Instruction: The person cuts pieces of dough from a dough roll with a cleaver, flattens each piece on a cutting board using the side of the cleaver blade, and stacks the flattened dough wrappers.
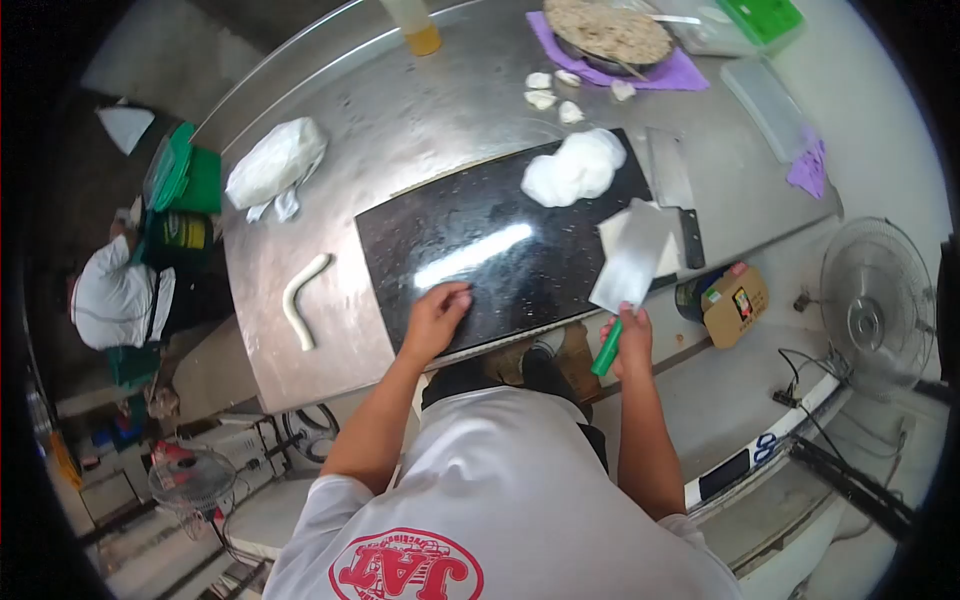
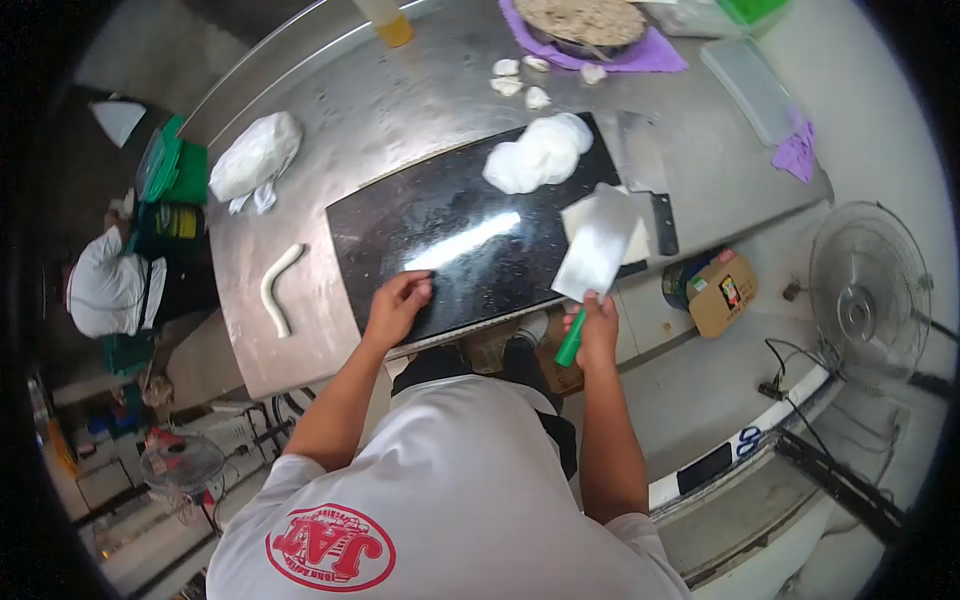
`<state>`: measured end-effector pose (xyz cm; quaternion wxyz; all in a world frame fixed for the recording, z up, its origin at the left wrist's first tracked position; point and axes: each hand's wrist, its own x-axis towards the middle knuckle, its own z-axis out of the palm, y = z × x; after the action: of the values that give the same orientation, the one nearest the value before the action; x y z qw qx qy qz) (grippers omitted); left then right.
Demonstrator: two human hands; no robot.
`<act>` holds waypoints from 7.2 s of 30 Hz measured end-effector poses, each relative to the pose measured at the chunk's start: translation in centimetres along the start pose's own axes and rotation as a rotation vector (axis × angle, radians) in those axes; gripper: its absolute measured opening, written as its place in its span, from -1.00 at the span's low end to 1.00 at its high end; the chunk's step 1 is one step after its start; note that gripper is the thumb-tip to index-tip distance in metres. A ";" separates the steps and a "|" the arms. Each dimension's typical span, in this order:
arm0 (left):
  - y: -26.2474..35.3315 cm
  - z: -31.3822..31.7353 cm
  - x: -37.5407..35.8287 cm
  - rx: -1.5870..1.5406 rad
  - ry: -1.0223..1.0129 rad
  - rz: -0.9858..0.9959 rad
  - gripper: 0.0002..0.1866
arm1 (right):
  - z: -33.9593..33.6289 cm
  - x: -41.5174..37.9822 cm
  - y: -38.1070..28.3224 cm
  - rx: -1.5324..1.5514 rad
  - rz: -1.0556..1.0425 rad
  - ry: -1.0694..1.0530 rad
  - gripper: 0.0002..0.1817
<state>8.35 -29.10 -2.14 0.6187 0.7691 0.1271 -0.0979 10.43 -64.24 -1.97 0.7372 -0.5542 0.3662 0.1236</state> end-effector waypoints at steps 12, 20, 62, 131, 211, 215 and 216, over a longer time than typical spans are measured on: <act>-9.2 -20.1 -13.2 0.641 0.924 0.059 -0.63 | 9.3 -9.6 6.4 -0.360 -0.050 -0.275 -0.82; -10.4 -23.9 -12.3 0.589 0.830 0.214 -0.71 | 28.5 -20.4 11.7 -1.539 -1.193 -0.809 -0.88; 5.6 -1.2 3.5 1.126 -0.595 0.866 -0.21 | 7.0 -11.6 7.4 -0.787 -0.218 -0.274 -0.66; 6.6 4.6 10.1 1.012 -0.730 1.225 -0.20 | 9.9 -11.5 6.3 -0.918 -0.251 -0.149 -0.22; 17.5 17.3 28.8 0.859 -0.061 0.238 -0.70 | 8.7 0.4 -7.0 -1.359 -0.428 -0.809 -0.50; 16.2 16.2 28.8 0.642 -0.253 0.420 -0.71 | 9.0 0.6 -6.8 -1.424 -0.423 -0.768 -0.51; 16.2 15.7 28.9 0.524 -0.409 0.454 -0.69 | 9.1 0.7 -6.6 -1.423 -0.432 -0.770 -0.51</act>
<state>40.97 -45.58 0.55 0.4200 0.8740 -0.2010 -0.1387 18.47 -58.50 3.45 0.2926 -0.8643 -0.1908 0.3619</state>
